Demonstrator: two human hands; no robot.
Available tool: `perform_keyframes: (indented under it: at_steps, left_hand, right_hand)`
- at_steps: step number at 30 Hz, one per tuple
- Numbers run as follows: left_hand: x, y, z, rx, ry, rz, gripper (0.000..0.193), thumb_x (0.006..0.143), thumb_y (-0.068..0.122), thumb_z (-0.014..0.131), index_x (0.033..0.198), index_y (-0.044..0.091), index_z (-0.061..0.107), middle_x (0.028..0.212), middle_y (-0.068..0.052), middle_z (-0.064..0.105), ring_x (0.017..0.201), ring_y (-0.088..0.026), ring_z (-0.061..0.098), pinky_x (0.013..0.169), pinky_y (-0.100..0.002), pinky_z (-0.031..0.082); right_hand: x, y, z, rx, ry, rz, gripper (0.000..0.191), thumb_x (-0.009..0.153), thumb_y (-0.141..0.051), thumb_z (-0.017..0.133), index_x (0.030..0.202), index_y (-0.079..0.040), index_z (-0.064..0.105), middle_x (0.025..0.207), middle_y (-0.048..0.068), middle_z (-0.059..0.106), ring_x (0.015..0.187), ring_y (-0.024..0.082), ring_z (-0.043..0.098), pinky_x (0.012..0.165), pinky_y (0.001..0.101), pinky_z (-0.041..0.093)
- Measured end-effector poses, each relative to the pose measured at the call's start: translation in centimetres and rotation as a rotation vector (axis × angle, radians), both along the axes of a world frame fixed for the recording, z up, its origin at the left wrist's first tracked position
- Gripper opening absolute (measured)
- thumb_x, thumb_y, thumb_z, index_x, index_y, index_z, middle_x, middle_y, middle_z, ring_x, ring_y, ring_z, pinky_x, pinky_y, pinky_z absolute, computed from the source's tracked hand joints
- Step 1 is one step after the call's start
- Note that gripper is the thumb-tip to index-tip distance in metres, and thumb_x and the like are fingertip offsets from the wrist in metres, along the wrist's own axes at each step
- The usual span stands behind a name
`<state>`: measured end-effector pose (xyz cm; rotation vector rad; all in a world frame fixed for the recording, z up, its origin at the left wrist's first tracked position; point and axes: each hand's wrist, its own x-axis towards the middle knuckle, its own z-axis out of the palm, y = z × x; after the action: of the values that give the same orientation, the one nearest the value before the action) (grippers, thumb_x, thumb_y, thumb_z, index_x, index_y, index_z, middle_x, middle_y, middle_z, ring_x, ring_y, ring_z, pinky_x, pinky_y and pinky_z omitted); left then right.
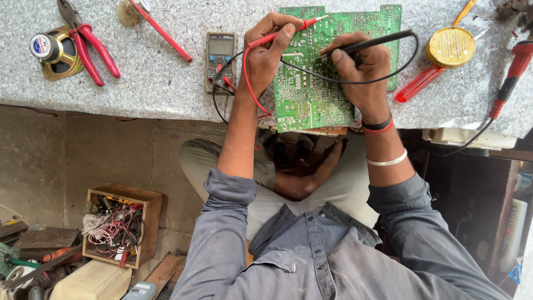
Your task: The person sits on the floor at a workbench and tests a green circuit board using multimeter probes, touching probe tips to points on the board. They pick up a soldering iron and solder components on the board, then resume probing the board with the multimeter leads.
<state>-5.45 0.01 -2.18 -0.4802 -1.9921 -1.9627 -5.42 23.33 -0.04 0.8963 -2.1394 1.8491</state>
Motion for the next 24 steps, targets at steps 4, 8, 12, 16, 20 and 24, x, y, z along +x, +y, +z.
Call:
perform_keyframes:
  at_steps: [4, 8, 12, 16, 20, 24]
  left_hand:
    - [0.00, 0.00, 0.04, 0.009, 0.012, -0.004, 0.024, 0.110, 0.025, 0.063, 0.116, 0.004, 0.073, 0.106, -0.004, 0.075, 0.098, -0.010, 0.066, 0.088, -0.028, 0.054]
    - [-0.04, 0.02, 0.12, 0.016, 0.017, -0.013, 0.023, 0.111, 0.024, 0.062, 0.116, 0.004, 0.072, 0.107, -0.004, 0.075, 0.100, -0.011, 0.067, 0.089, -0.028, 0.054]
    - [0.04, -0.03, 0.17, -0.019, -0.050, 0.016, 0.024, 0.109, 0.023, 0.063, 0.115, 0.003, 0.074, 0.101, -0.004, 0.074, 0.089, -0.009, 0.061, 0.081, -0.027, 0.049]
    - [-0.02, 0.07, 0.16, 0.024, 0.027, -0.020, 0.023, 0.112, 0.025, 0.062, 0.116, 0.004, 0.072, 0.108, -0.004, 0.075, 0.101, -0.011, 0.067, 0.091, -0.028, 0.054]
    - [-0.06, 0.03, 0.09, 0.007, 0.013, -0.008, 0.024, 0.111, 0.026, 0.062, 0.116, 0.004, 0.073, 0.108, -0.004, 0.076, 0.099, -0.011, 0.068, 0.089, -0.028, 0.055]
    - [-0.06, 0.04, -0.05, 0.021, 0.004, -0.010, 0.025, 0.110, 0.026, 0.064, 0.115, 0.004, 0.073, 0.106, -0.005, 0.075, 0.098, -0.012, 0.067, 0.089, -0.029, 0.055]
  right_hand:
    - [-0.03, 0.03, 0.04, 0.015, 0.031, 0.018, 0.021, 0.113, -0.021, 0.069, 0.113, 0.000, 0.072, 0.100, 0.008, 0.075, 0.079, 0.009, 0.063, 0.069, 0.0253, 0.050]
    - [-0.13, 0.16, 0.18, 0.048, 0.013, 0.002, 0.022, 0.110, -0.021, 0.069, 0.111, 0.000, 0.072, 0.095, 0.008, 0.074, 0.079, 0.010, 0.062, 0.065, 0.0252, 0.047]
    - [-0.07, 0.00, 0.09, 0.013, 0.017, 0.019, 0.022, 0.112, -0.023, 0.070, 0.112, 0.000, 0.071, 0.099, 0.008, 0.076, 0.083, 0.010, 0.064, 0.069, 0.0251, 0.050]
    - [-0.09, 0.13, -0.02, 0.019, 0.025, 0.027, 0.021, 0.112, -0.021, 0.069, 0.113, 0.000, 0.072, 0.100, 0.009, 0.075, 0.078, 0.009, 0.063, 0.068, 0.0251, 0.050]
    - [-0.14, 0.14, -0.13, 0.016, 0.017, 0.017, 0.019, 0.112, -0.019, 0.068, 0.113, 0.000, 0.071, 0.099, 0.008, 0.075, 0.078, 0.009, 0.064, 0.069, 0.0249, 0.051]
    - [-0.18, -0.04, -0.12, 0.031, 0.018, -0.004, 0.020, 0.111, -0.020, 0.069, 0.111, -0.001, 0.072, 0.097, 0.008, 0.076, 0.078, 0.010, 0.063, 0.066, 0.0244, 0.050]
